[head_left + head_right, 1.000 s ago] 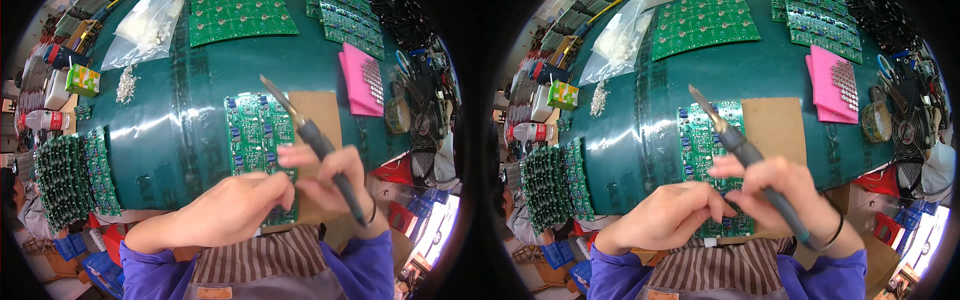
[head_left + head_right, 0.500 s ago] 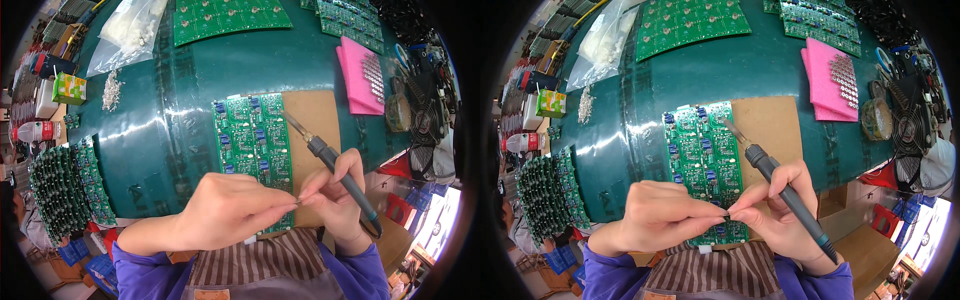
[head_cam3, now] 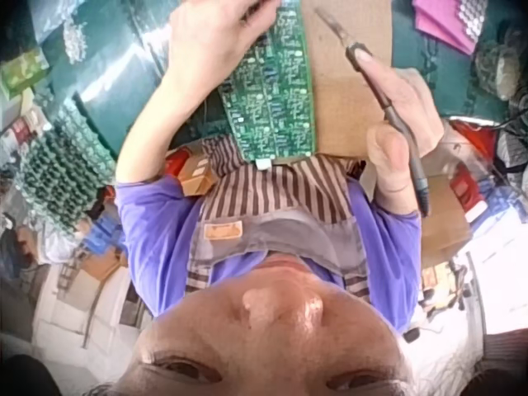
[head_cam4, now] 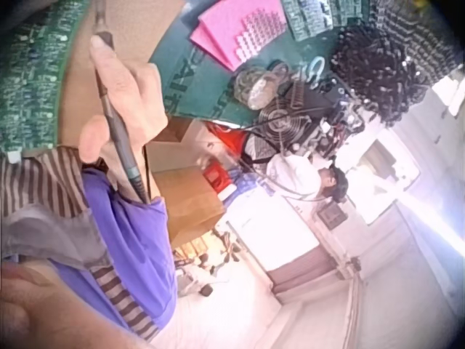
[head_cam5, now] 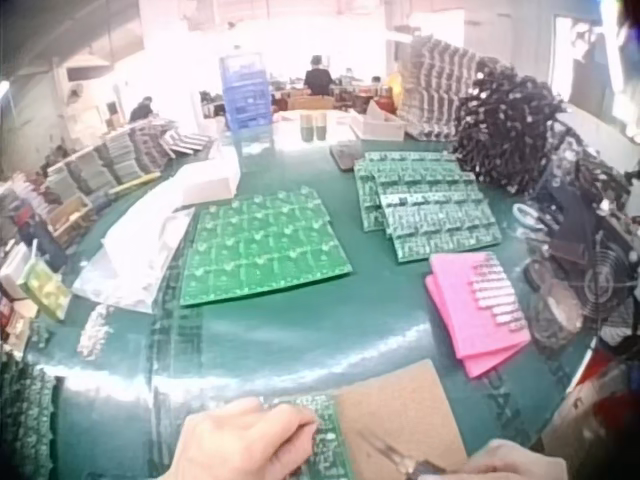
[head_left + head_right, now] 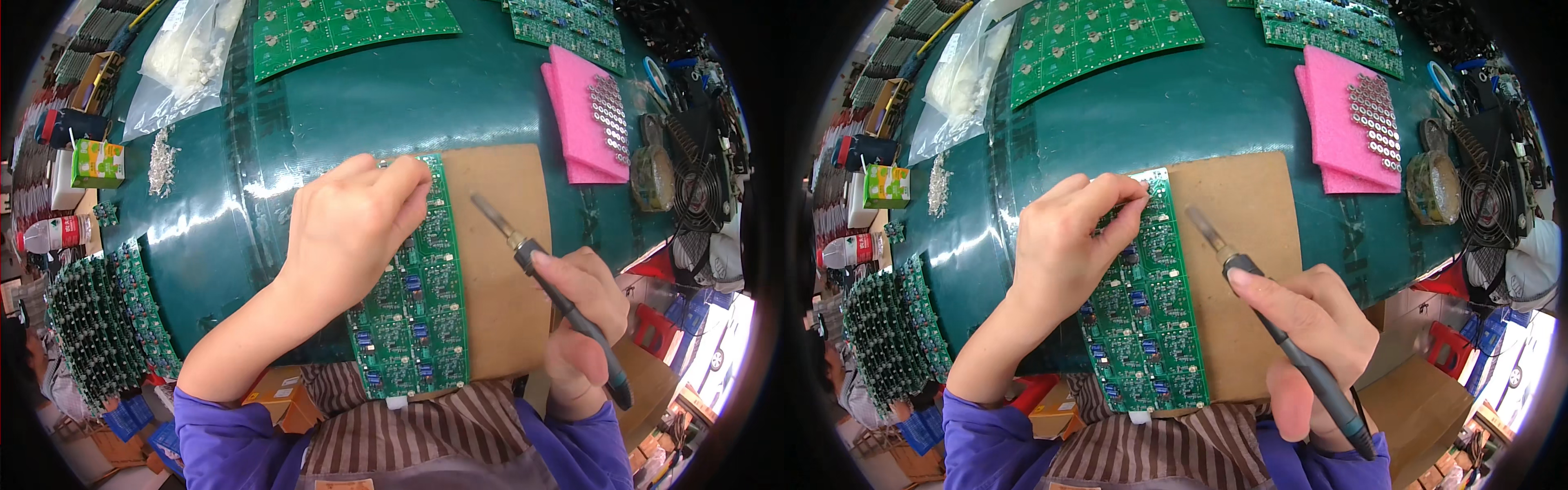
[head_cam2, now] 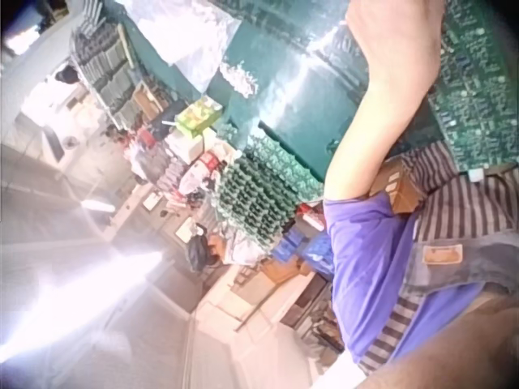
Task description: The person solders components onto a circuit board using a soldering iron, turns the board over, and places it onto a stack. They then reposition a piece of cardboard over another circuit board panel on the table.
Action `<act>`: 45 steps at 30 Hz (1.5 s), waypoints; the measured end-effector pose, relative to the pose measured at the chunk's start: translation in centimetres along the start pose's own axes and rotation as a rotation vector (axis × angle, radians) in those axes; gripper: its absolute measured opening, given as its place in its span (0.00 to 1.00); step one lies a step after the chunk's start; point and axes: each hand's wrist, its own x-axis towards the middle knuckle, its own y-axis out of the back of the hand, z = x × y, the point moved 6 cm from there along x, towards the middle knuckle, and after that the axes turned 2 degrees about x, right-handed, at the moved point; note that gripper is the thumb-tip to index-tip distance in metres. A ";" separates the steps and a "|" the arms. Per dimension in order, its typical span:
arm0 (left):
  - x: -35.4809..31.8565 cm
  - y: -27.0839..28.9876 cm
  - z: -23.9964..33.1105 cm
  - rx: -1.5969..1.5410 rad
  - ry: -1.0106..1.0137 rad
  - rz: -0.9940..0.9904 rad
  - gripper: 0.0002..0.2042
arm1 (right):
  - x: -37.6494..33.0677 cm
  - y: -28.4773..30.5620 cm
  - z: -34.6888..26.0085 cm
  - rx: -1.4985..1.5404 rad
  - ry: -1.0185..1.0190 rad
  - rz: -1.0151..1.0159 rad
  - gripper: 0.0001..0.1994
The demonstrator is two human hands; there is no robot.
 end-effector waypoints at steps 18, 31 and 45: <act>0.0 -0.4 0.8 0.126 -0.129 0.115 0.08 | 0.8 -2.0 2.2 0.150 -0.306 0.306 0.12; 0.3 0.1 0.9 0.054 -0.076 0.119 0.06 | 1.6 -2.0 1.0 0.001 -0.131 0.243 0.12; 0.1 -0.4 1.1 0.131 -0.152 0.070 0.05 | 2.2 -1.7 0.9 0.072 -0.217 0.236 0.12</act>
